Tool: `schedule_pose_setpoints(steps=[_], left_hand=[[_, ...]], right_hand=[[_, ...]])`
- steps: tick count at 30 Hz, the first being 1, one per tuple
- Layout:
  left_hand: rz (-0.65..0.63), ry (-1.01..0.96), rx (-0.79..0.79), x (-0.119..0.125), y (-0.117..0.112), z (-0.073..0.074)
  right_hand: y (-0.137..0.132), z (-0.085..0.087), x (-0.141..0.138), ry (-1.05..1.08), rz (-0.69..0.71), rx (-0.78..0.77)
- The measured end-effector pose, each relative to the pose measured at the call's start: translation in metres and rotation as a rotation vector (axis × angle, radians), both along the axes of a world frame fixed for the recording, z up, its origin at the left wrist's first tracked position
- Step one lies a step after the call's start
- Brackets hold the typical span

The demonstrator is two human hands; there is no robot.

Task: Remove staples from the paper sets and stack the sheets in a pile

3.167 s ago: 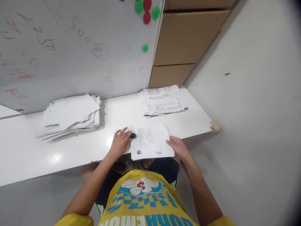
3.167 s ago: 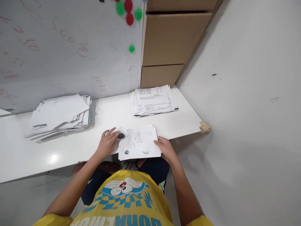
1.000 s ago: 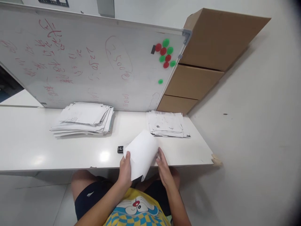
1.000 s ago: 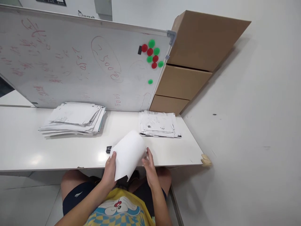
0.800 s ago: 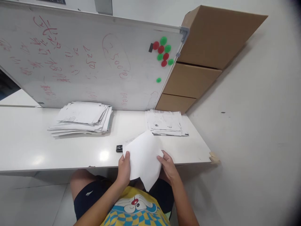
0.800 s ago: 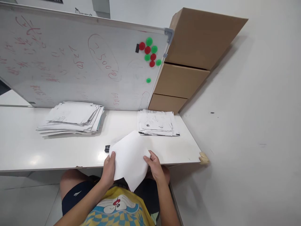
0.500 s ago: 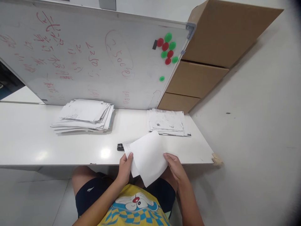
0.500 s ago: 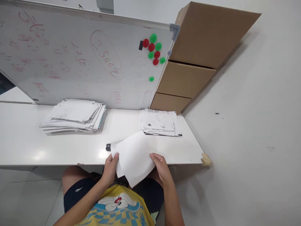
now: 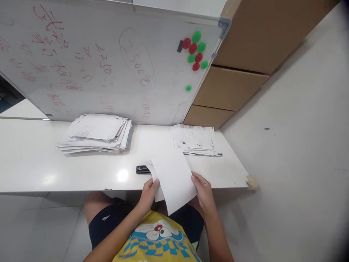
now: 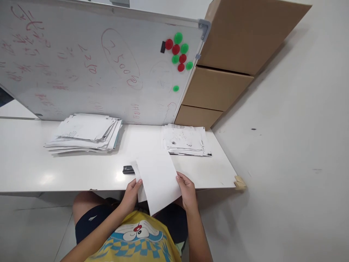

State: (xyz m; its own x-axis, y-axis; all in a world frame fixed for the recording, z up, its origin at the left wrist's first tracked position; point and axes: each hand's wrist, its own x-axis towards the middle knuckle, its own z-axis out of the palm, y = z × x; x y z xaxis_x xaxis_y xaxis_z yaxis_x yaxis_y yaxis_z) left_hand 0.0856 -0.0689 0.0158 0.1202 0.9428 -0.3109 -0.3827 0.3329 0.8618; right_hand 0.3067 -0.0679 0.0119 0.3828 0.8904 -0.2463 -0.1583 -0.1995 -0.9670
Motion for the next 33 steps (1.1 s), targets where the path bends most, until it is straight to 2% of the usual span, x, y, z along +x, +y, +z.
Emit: schedule_pose_setpoints(steps=[5,10,12,15,18,21,27,29,31,33], left_hand=[[-0.020,-0.090,-0.067,0.002,0.002,0.002],[-0.029,-0.103,-0.051,0.005,-0.001,0.003],[-0.017,-0.075,-0.035,0.006,-0.002,0.004],[0.069,0.036,0.019,0.005,-0.002,0.007],[0.169,0.164,0.105,0.001,-0.003,0.011],[0.228,0.210,0.166,-0.002,-0.008,0.010],[0.247,0.191,0.084,-0.008,-0.019,-0.004],[0.289,0.209,0.066,-0.017,-0.020,-0.007],[0.401,0.234,0.016,-0.031,-0.022,-0.009],[0.565,0.261,-0.041,-0.051,-0.027,-0.012]], right_hand=[[0.001,-0.007,-0.003,0.093,0.005,-0.023],[-0.001,-0.018,-0.012,0.192,-0.011,-0.017],[-0.002,-0.020,-0.015,0.172,-0.002,0.000],[-0.006,-0.019,-0.018,0.053,0.010,-0.001],[-0.009,-0.009,-0.020,-0.108,0.009,-0.015],[-0.011,0.004,-0.023,-0.251,0.033,0.011],[-0.007,0.030,-0.043,-0.474,0.178,0.083],[0.000,0.037,-0.052,-0.530,0.235,0.108],[0.011,0.046,-0.060,-0.575,0.297,0.140],[0.030,0.056,-0.068,-0.610,0.336,0.191]])
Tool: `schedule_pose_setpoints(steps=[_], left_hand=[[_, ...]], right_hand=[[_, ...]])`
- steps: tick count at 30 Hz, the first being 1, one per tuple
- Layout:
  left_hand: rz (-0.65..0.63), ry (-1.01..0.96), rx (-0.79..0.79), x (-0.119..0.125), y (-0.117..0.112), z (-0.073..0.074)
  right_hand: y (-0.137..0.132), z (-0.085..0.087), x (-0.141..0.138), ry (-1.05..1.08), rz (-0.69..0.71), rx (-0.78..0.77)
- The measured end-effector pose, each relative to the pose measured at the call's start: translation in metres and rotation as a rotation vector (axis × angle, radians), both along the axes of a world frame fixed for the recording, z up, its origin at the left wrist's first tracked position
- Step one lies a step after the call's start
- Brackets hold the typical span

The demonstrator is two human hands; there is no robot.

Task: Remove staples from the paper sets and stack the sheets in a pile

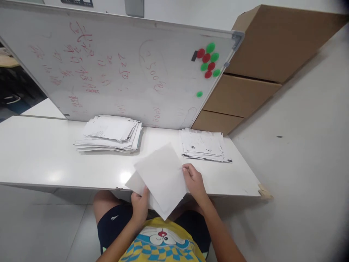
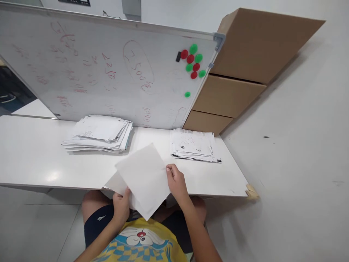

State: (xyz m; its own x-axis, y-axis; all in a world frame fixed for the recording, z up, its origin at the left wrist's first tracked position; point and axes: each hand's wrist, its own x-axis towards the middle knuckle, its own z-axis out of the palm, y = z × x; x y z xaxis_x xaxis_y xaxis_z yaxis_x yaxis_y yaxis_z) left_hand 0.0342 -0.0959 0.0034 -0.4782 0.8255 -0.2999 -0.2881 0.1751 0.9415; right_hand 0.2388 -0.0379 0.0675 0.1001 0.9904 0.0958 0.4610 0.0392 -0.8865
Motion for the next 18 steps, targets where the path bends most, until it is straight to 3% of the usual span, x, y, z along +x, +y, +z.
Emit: schedule_pose_setpoints(steps=[4,8,13,18], left_hand=[[0.291,0.059,-0.018,-0.047,-0.015,-0.006],[0.434,-0.024,-0.077,-0.079,-0.026,-0.004],[0.425,-0.281,-0.041,-0.090,-0.032,-0.008],[0.362,-0.332,-0.122,-0.089,-0.039,-0.015]], right_hand=[[0.059,0.021,-0.023,0.023,0.049,0.095],[0.131,0.038,-0.078,-0.118,0.243,0.087],[0.203,0.052,-0.174,-0.339,0.474,0.062],[0.236,0.059,-0.232,-0.479,0.475,0.121]])
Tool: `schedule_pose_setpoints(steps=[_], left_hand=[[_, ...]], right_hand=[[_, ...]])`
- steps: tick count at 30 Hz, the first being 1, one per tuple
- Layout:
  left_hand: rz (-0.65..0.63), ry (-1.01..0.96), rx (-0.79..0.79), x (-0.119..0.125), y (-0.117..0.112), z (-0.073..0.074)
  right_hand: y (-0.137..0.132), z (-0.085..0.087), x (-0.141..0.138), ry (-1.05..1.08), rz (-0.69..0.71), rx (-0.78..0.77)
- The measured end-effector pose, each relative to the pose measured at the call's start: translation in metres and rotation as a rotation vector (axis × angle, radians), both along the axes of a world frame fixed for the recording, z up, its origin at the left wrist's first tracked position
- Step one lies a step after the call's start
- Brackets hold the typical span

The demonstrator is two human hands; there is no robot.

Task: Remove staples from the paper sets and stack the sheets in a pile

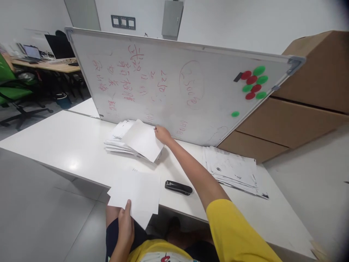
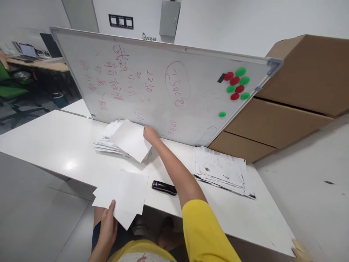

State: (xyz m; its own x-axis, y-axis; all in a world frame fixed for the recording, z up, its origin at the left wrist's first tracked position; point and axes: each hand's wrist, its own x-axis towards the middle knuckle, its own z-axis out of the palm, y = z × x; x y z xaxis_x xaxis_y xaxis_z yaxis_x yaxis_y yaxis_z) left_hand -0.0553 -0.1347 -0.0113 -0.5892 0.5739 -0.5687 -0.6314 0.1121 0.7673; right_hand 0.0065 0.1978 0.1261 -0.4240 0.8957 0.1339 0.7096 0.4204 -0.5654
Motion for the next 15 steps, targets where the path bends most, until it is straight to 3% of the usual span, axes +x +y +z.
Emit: schedule_pose_setpoints(steps=[2,4,7,10,12,15], left_hand=[[0.019,0.060,-0.011,0.000,-0.004,0.001],[0.030,0.130,-0.010,0.000,-0.009,0.005],[0.004,0.187,-0.027,0.000,-0.017,0.013],[-0.018,0.205,-0.049,0.008,-0.025,0.017],[-0.027,0.187,-0.025,0.019,-0.028,0.014],[-0.169,0.128,0.011,0.045,-0.023,0.006]], right_hand=[[-0.005,-0.002,-0.003,-0.010,-0.032,0.052],[-0.028,-0.009,0.007,0.055,-0.037,0.108],[-0.099,-0.028,0.047,0.305,-0.013,0.084],[-0.199,-0.060,0.104,0.535,-0.161,-0.159],[-0.260,-0.085,0.144,0.614,-0.276,-0.426],[-0.318,-0.116,0.199,0.832,-0.351,-0.779]])
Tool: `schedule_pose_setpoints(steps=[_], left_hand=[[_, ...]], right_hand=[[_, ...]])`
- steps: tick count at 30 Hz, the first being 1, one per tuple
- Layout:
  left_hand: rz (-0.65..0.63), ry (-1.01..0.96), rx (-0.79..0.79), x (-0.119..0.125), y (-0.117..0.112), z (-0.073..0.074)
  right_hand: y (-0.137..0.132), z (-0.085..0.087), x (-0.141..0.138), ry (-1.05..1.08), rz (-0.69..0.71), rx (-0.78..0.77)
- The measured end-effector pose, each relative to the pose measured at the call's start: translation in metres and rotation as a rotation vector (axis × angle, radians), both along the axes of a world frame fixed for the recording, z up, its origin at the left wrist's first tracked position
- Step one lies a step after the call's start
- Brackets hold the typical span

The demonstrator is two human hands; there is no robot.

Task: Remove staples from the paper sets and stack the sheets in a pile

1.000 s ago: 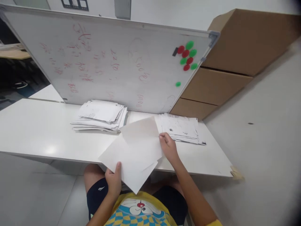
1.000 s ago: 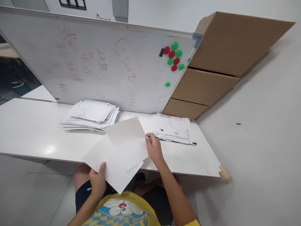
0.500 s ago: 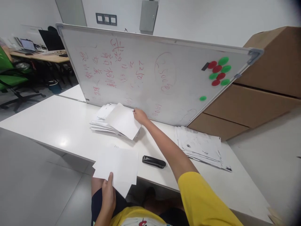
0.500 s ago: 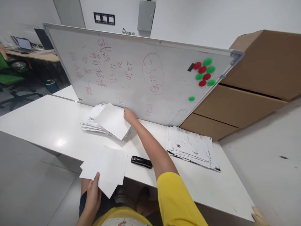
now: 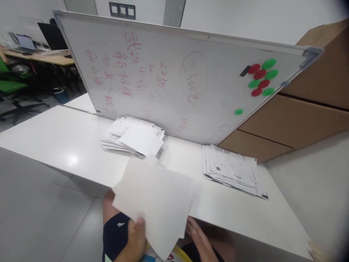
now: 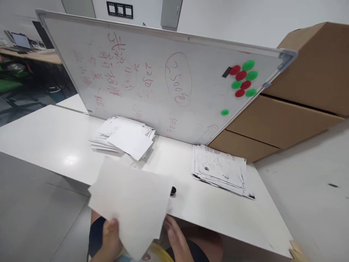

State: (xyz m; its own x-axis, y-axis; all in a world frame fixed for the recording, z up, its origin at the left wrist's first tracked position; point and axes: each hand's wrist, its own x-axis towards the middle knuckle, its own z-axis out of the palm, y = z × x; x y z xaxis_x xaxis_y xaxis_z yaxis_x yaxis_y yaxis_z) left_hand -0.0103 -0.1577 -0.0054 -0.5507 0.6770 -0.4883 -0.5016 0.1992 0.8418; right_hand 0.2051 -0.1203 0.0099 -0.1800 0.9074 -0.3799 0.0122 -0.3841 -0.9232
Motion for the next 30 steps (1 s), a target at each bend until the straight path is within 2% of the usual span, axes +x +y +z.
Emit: schedule_pose_setpoints(steps=[1,3,5,7,9,12,14,17,19,21,23,25,27,30], left_hand=[[-0.109,-0.010,0.020,0.010,0.004,-0.002],[-0.379,0.016,0.106,0.031,0.015,-0.004],[-0.604,0.074,0.215,0.051,0.027,-0.002],[-0.712,0.096,0.266,0.069,0.038,0.002],[-0.743,0.069,0.244,0.082,0.048,0.006],[-0.674,0.064,0.175,0.091,0.061,0.011],[-0.567,0.090,0.183,0.091,0.068,0.012],[-0.432,0.236,0.348,0.084,0.078,0.005],[-0.446,0.451,0.518,0.079,0.085,-0.007],[-0.518,0.687,0.644,0.075,0.091,-0.021],[-0.577,0.864,0.692,0.072,0.096,-0.035],[-0.600,0.941,0.670,0.071,0.101,-0.043],[-0.669,0.951,0.664,0.070,0.104,-0.043],[-0.825,0.919,0.761,0.067,0.107,-0.036]], right_hand=[[-0.009,-0.005,0.015,0.098,-0.025,-0.028],[-0.015,-0.005,0.041,0.209,-0.163,0.018],[-0.012,0.008,0.060,0.191,-0.354,0.101],[-0.006,0.027,0.075,0.082,-0.506,0.152],[0.001,0.048,0.086,-0.070,-0.560,0.190],[0.009,0.072,0.099,-0.315,-0.463,0.334],[0.016,0.082,0.107,-0.432,-0.393,0.488],[0.029,0.083,0.121,-0.501,-0.367,0.674],[0.039,0.074,0.128,-0.499,-0.316,0.721],[0.049,0.057,0.130,-0.475,-0.287,0.737],[0.056,0.034,0.127,-0.437,-0.369,0.710],[0.060,0.009,0.121,-0.353,-0.559,0.636],[0.060,-0.016,0.114,-0.216,-0.711,0.546],[0.053,-0.044,0.107,-0.136,-0.735,0.380]])
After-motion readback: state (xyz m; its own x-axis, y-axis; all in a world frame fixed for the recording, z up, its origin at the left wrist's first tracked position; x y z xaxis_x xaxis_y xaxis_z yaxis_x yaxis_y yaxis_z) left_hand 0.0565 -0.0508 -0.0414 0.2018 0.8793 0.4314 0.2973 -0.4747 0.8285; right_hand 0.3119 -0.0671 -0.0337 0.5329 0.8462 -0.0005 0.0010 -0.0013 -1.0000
